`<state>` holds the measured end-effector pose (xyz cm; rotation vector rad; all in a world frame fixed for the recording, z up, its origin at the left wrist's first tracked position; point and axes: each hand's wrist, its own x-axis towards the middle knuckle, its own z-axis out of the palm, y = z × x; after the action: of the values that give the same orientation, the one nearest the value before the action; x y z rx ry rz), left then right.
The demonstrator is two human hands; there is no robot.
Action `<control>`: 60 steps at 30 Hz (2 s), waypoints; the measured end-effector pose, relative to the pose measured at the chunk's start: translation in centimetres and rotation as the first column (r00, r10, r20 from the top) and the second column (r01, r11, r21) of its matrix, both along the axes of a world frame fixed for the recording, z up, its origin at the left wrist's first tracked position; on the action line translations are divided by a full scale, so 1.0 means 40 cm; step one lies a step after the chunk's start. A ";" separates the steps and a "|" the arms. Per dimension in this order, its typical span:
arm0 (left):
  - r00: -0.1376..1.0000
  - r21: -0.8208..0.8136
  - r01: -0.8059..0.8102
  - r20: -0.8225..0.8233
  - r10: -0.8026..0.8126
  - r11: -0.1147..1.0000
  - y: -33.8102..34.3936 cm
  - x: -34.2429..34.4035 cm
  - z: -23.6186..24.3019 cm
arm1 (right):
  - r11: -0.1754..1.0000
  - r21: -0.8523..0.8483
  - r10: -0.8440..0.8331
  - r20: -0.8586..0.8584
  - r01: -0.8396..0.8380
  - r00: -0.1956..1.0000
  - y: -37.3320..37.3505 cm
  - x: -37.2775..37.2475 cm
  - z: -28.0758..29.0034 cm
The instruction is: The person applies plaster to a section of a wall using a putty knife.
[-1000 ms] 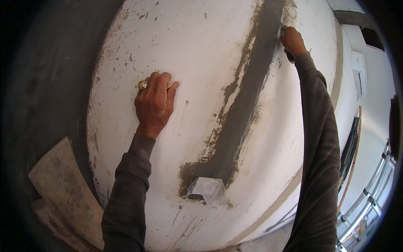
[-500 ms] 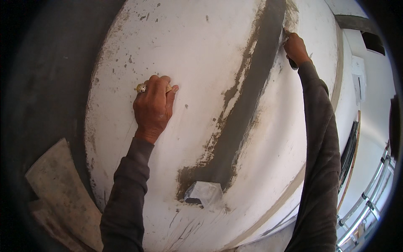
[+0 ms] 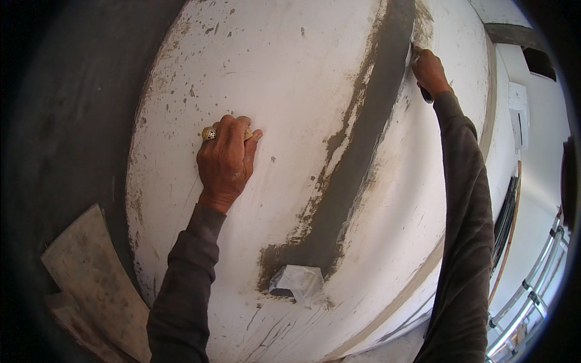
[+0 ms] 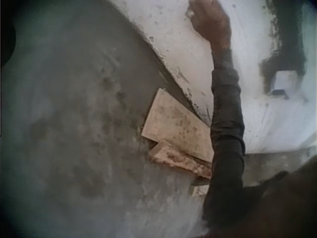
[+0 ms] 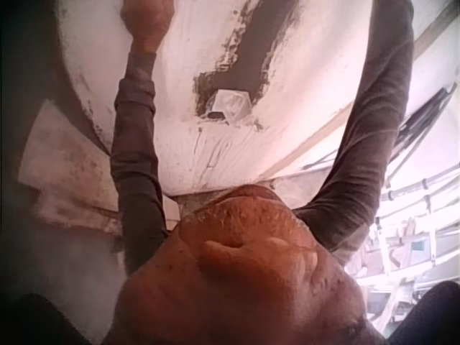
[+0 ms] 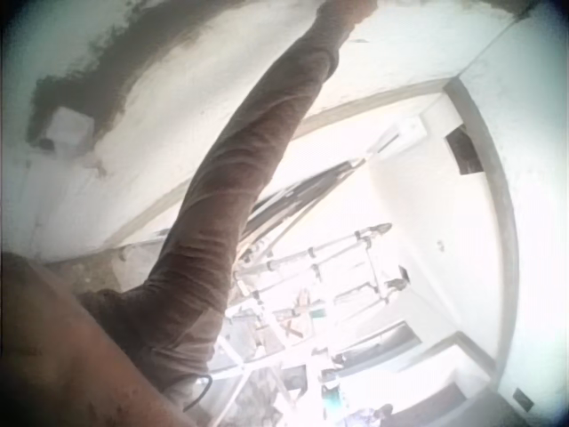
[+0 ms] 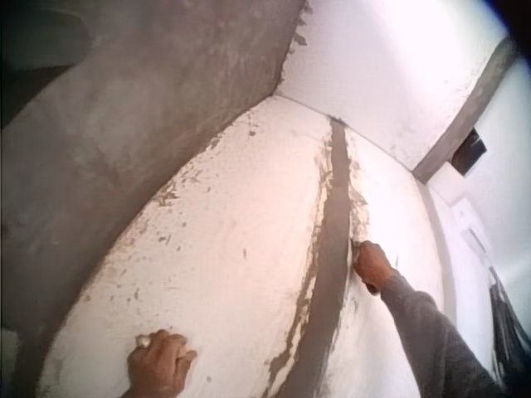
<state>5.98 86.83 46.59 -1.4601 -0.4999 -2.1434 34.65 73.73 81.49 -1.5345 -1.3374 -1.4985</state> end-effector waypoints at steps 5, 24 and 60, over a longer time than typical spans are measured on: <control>0.998 -0.037 0.068 -0.015 -0.068 0.997 -0.009 0.011 -0.001 | 0.994 -0.018 -0.104 0.019 0.104 0.994 -0.027 -0.003 0.079; 0.999 -0.021 0.031 -0.016 -0.031 0.999 -0.006 0.008 0.002 | 0.997 -0.059 -0.057 -0.099 0.052 0.993 -0.034 0.003 0.059; 0.998 -0.010 0.046 -0.030 -0.046 0.999 -0.010 0.004 0.000 | 0.997 -0.060 -0.050 -0.063 0.046 0.997 -0.034 -0.010 0.141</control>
<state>6.16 86.41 46.57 -1.5208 -0.4701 -2.1536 34.25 72.39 87.14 -1.6484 -1.3270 -1.4379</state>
